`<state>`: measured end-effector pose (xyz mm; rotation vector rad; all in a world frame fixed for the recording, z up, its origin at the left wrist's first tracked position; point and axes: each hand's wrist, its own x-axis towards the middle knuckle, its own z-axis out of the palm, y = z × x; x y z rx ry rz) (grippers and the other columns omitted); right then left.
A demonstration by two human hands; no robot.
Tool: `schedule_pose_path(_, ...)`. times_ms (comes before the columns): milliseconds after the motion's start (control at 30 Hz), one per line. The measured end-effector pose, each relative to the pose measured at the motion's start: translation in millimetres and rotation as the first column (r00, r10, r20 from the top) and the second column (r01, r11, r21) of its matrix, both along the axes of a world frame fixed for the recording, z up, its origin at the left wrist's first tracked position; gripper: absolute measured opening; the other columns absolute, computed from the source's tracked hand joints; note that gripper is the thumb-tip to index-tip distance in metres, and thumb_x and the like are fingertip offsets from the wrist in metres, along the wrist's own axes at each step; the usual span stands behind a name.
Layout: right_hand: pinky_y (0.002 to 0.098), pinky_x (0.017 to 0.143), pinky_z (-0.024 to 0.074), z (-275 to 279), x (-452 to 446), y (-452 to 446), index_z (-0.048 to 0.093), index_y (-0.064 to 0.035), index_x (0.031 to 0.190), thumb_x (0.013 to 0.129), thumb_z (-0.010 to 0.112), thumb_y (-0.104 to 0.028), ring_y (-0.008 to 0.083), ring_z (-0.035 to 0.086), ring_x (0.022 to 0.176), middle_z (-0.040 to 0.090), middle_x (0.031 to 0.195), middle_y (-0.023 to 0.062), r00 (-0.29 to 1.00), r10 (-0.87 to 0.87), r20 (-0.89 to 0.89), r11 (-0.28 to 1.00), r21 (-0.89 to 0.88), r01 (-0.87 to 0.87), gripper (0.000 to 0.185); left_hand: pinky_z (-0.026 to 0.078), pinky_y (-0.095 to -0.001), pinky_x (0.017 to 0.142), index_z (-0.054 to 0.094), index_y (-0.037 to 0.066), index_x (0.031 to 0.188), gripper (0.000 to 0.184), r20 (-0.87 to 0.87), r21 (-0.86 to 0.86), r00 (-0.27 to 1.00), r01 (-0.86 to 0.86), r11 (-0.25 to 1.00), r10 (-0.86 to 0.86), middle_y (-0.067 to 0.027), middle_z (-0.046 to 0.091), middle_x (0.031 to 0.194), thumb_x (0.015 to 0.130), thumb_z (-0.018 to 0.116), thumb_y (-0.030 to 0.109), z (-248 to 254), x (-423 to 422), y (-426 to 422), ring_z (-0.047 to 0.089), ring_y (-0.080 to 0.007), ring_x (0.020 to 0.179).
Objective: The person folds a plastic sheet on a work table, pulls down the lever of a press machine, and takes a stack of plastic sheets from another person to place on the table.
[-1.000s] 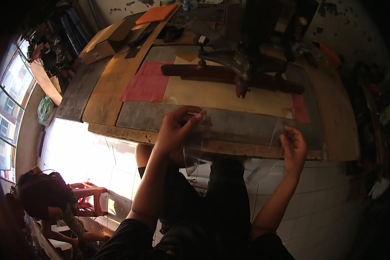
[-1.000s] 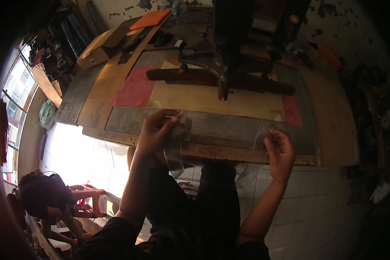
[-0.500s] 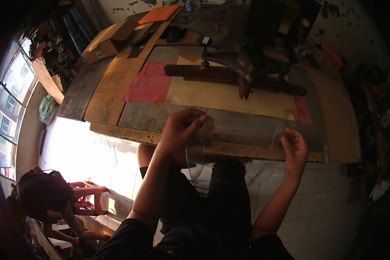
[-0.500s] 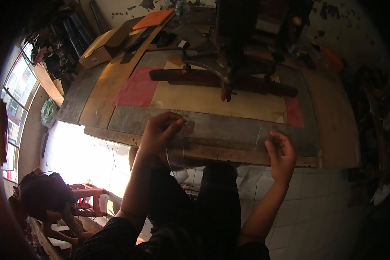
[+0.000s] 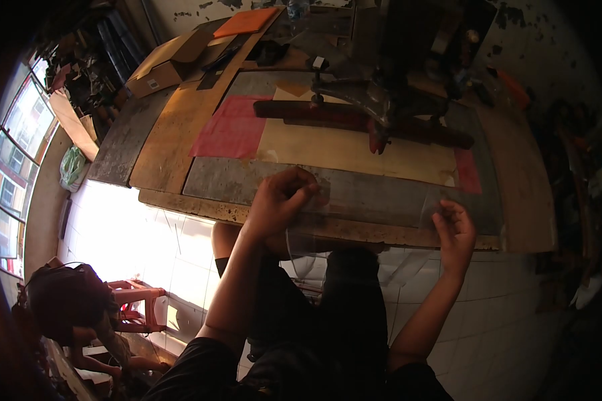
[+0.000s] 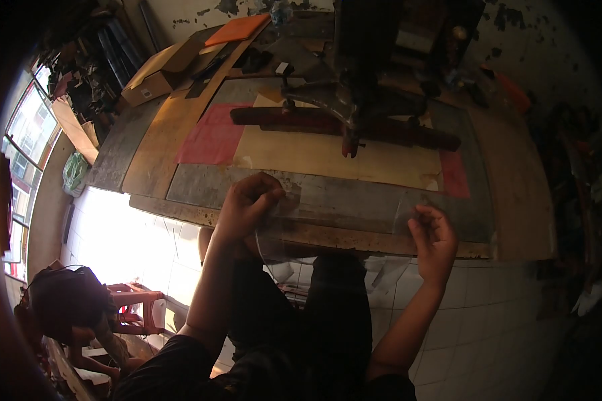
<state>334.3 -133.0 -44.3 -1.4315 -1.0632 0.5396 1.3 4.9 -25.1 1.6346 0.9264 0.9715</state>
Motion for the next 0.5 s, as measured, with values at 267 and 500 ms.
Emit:
schedule_pose_path(267, 0.0264, 0.092, 0.0474, 1.2, -1.6, -0.8, 0.068, -0.0017, 0.118, 0.094, 0.076, -0.011, 0.0124, 0.061, 0.103, 0.067, 0.11, 0.004, 1.0, -0.012, -0.01, 1.0, -0.014, 0.012, 0.027, 0.052, -0.0263, 0.08, 0.069, -0.001, 0.1, 0.018, 0.043, -0.044, 0.999, 0.021, 0.999, -0.019, -0.0075, 0.076, 0.093, 0.096, 0.068, 0.016, 5.4, 1.4, -1.4, 0.069, -0.0103, 0.088)
schedule_pose_path(500, 0.0277, 0.094, 0.0476, -1.1, 0.4, 0.2, 0.068, -0.0023, 0.117, 0.094, 0.076, -0.013, 0.0123, 0.062, 0.104, 0.068, 0.111, 0.0041, 1.0, -0.03, 0.004, 0.999, -0.015, 0.03, 0.027, 0.053, -0.0273, 0.086, 0.07, -0.002, 0.105, 0.022, 0.005, -0.046, 1.0, 0.016, 0.999, -0.016, -0.0081, 0.077, 0.095, 0.099, 0.069, 0.019, 0.4, 0.8, 2.5, 0.071, -0.0124, 0.093)
